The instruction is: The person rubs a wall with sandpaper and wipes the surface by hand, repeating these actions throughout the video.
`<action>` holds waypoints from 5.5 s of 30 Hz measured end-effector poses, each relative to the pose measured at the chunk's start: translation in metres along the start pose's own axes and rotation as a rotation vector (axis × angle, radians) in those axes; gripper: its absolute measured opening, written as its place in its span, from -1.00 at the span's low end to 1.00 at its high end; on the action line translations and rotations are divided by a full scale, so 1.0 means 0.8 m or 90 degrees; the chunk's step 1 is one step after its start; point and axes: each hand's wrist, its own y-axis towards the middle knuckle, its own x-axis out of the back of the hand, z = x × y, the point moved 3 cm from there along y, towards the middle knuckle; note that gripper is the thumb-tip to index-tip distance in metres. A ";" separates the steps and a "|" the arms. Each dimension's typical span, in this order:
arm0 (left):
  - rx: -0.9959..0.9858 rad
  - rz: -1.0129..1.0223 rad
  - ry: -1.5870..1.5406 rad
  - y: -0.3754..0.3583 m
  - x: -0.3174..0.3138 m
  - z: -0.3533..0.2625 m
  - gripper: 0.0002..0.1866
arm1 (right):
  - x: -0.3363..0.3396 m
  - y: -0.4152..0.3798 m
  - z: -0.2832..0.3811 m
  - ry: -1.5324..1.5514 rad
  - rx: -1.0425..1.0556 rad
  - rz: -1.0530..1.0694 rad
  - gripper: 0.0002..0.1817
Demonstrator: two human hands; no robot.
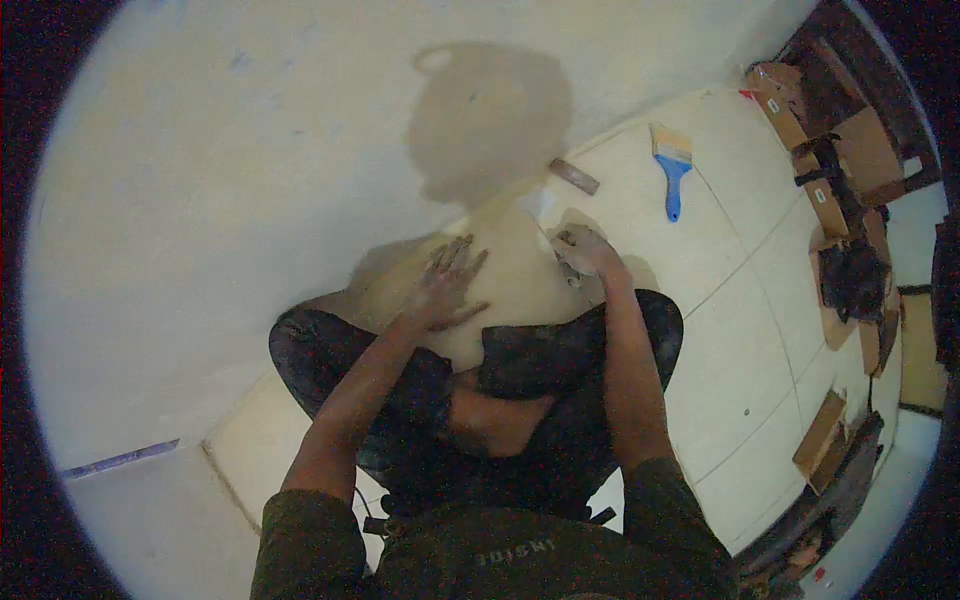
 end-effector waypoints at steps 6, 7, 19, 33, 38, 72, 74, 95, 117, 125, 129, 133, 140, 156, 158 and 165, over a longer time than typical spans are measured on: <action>0.018 -0.057 -0.043 -0.002 -0.016 0.010 0.00 | 0.000 0.001 0.004 -0.059 0.030 -0.019 -0.54; 0.022 -0.072 -0.043 -0.005 -0.019 0.011 0.00 | -0.001 0.000 0.008 -0.078 0.023 0.005 -0.56; 0.037 -0.128 -0.006 0.000 -0.044 0.011 0.06 | -0.001 0.008 -0.020 -0.139 0.058 -0.029 -0.45; 0.027 -0.156 0.020 -0.003 -0.033 0.013 0.08 | 0.005 0.005 -0.011 -0.179 0.047 0.009 -0.61; 0.027 -0.171 0.007 -0.004 -0.035 0.015 0.08 | 0.009 -0.001 -0.004 -0.152 0.037 0.017 -0.59; 0.036 -0.121 0.060 0.008 -0.021 0.003 0.19 | 0.004 0.013 -0.015 -0.209 0.051 0.055 -0.45; 0.036 -0.136 0.033 0.003 -0.026 0.005 0.18 | 0.004 0.012 -0.018 -0.212 0.068 0.023 -0.44; 0.101 -0.072 0.007 -0.006 -0.028 0.008 0.34 | 0.006 0.004 -0.012 -0.213 0.047 -0.004 -0.38; 0.084 -0.102 0.114 -0.016 -0.017 0.028 -0.54 | 0.005 0.025 -0.021 -0.218 0.106 -0.028 -0.52; 0.054 -0.223 0.157 -0.011 -0.012 0.035 -0.71 | 0.003 0.018 -0.024 -0.171 0.081 -0.050 -0.49; 0.102 -0.127 0.116 -0.019 -0.059 0.063 -0.67 | 0.014 0.003 -0.011 -0.144 0.065 0.002 -0.40; 0.005 -0.356 0.086 -0.023 -0.051 0.056 -0.47 | 0.010 0.008 -0.017 -0.143 0.075 -0.034 -0.47; 0.155 -0.095 0.117 -0.014 -0.060 0.061 -0.40 | 0.011 0.006 -0.011 -0.127 0.059 0.001 -0.47; -0.006 -0.361 0.053 -0.025 0.146 0.002 -0.51 | 0.011 -0.009 -0.002 -0.130 0.103 -0.027 -0.46; 0.031 -0.444 0.074 -0.052 0.240 -0.004 -0.49 | 0.018 -0.005 0.010 -0.094 0.172 -0.109 -0.48; -0.023 -0.808 0.497 -0.193 0.533 0.041 -0.35 | 0.147 -0.019 0.184 0.339 0.363 -0.418 -0.59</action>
